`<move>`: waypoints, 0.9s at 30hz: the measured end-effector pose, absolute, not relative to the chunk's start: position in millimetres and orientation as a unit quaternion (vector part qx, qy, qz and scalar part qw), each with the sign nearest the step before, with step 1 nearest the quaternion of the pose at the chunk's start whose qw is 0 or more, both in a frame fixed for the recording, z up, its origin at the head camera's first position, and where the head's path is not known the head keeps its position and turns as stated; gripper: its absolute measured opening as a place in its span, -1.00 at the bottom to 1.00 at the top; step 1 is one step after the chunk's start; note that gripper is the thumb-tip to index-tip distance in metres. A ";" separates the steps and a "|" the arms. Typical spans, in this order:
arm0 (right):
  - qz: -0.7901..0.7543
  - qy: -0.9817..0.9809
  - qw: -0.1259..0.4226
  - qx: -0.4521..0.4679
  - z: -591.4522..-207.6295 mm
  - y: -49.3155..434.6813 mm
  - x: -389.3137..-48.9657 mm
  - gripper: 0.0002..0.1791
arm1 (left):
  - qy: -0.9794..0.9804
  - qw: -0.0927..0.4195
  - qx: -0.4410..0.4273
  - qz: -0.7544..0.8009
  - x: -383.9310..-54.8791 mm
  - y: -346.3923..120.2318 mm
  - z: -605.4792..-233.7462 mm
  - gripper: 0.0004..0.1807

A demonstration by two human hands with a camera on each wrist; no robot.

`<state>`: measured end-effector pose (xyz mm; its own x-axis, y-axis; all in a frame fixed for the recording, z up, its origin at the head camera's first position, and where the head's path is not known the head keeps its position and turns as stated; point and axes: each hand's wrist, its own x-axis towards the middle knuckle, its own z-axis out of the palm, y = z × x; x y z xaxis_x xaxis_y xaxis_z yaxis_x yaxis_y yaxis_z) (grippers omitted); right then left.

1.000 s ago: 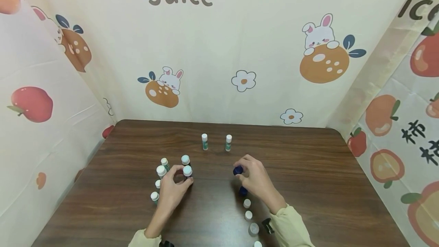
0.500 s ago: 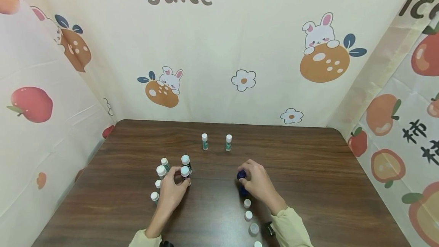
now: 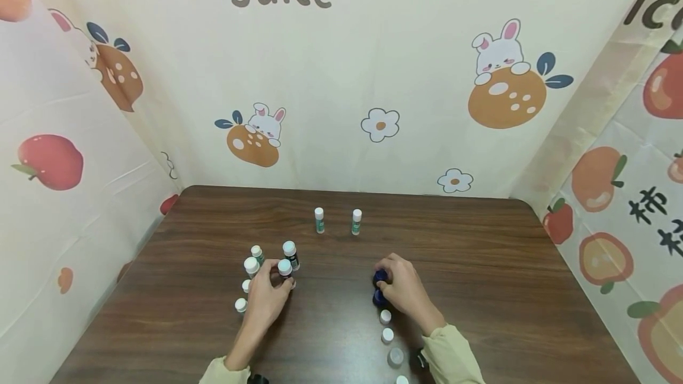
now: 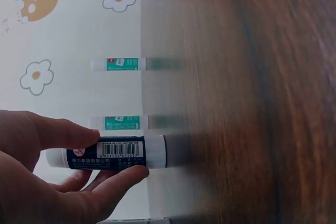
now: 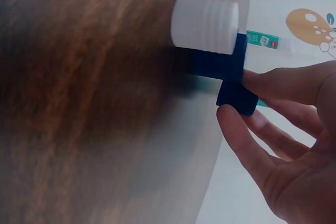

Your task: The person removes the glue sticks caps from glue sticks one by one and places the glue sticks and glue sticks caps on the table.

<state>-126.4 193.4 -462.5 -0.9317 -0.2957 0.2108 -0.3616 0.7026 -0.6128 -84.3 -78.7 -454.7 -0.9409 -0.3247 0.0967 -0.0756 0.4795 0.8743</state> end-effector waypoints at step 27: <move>0.349 -0.922 0.075 0.149 -452.6 204.7 -108.7 -0.68 | -0.825 0.185 0.073 -0.530 -79.6 -74.8 -426.7 -0.51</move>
<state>-108.7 204.7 -452.6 -0.9445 -0.2227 0.2415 -0.3269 0.7114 -0.6221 -79.6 -74.8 -426.7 -0.9209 -0.3169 0.2268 0.0745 0.4281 0.9007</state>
